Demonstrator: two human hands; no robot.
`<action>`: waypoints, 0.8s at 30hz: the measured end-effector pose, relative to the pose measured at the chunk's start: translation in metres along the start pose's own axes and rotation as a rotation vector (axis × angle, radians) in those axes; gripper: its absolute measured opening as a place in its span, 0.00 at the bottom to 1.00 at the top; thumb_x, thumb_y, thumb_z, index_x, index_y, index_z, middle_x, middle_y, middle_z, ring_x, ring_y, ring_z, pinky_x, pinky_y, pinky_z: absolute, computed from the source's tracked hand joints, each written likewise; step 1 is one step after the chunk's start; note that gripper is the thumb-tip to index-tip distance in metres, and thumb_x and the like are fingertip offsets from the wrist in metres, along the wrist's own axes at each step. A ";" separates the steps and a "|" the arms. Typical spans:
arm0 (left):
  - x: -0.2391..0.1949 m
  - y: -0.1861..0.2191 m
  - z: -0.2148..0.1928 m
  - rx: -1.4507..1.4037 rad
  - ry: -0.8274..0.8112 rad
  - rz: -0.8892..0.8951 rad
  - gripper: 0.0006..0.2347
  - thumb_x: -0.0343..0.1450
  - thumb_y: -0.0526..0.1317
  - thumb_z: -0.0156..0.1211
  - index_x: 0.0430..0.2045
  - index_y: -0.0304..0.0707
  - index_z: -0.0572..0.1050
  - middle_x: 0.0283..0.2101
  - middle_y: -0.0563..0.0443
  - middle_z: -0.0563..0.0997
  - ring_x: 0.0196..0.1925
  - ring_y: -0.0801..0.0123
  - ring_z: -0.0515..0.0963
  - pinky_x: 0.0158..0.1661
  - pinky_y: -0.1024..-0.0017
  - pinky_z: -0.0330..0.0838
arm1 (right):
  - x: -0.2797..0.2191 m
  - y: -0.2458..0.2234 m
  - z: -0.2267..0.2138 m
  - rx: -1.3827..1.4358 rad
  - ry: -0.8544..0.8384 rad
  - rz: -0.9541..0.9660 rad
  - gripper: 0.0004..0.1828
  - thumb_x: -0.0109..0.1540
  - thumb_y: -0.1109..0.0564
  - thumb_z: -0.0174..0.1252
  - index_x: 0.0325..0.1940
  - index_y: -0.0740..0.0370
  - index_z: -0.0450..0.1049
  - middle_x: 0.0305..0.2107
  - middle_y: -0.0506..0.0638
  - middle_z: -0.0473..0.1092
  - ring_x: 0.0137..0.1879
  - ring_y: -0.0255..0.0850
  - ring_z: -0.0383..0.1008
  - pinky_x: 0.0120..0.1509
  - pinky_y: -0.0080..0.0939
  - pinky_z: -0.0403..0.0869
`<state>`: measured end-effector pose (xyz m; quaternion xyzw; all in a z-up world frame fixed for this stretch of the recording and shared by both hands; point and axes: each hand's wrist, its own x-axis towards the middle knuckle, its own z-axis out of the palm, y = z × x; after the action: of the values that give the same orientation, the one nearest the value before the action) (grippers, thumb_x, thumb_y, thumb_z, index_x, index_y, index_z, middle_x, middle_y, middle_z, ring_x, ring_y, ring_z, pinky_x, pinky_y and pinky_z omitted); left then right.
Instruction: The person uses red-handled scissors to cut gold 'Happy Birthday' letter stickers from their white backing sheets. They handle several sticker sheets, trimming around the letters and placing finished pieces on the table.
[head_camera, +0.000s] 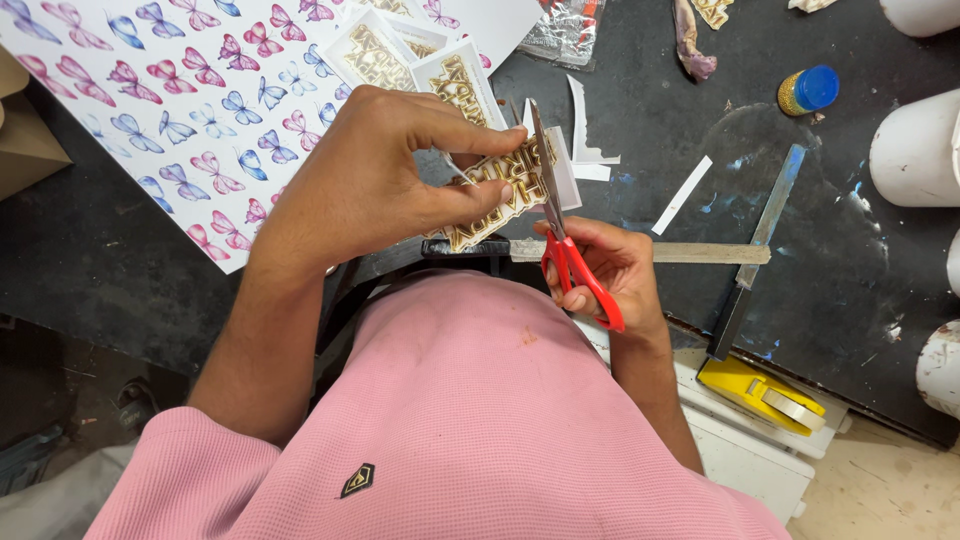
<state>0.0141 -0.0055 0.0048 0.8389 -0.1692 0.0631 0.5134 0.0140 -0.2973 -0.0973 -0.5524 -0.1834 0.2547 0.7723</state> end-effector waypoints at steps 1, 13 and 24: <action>0.000 -0.001 0.000 -0.005 0.003 0.004 0.15 0.65 0.36 0.72 0.47 0.42 0.83 0.38 0.49 0.87 0.35 0.71 0.84 0.42 0.73 0.76 | 0.000 0.000 0.000 -0.008 -0.002 -0.002 0.43 0.54 0.46 0.79 0.63 0.76 0.72 0.33 0.52 0.75 0.36 0.35 0.76 0.40 0.32 0.75; -0.001 -0.006 0.004 -0.074 0.017 -0.040 0.14 0.68 0.36 0.73 0.48 0.41 0.83 0.39 0.46 0.87 0.38 0.72 0.86 0.46 0.74 0.79 | 0.000 0.004 -0.001 -0.013 -0.018 -0.008 0.42 0.56 0.47 0.79 0.64 0.75 0.72 0.36 0.52 0.75 0.40 0.36 0.76 0.45 0.33 0.76; -0.002 0.002 0.020 -0.127 0.026 -0.142 0.15 0.65 0.37 0.75 0.46 0.39 0.83 0.36 0.48 0.87 0.36 0.75 0.84 0.40 0.76 0.77 | 0.005 0.002 0.002 0.120 -0.013 0.018 0.43 0.54 0.40 0.77 0.58 0.76 0.71 0.31 0.55 0.74 0.32 0.38 0.74 0.37 0.35 0.75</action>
<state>0.0104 -0.0238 -0.0031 0.8138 -0.1062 0.0264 0.5708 0.0166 -0.2923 -0.0984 -0.5049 -0.1678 0.2755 0.8007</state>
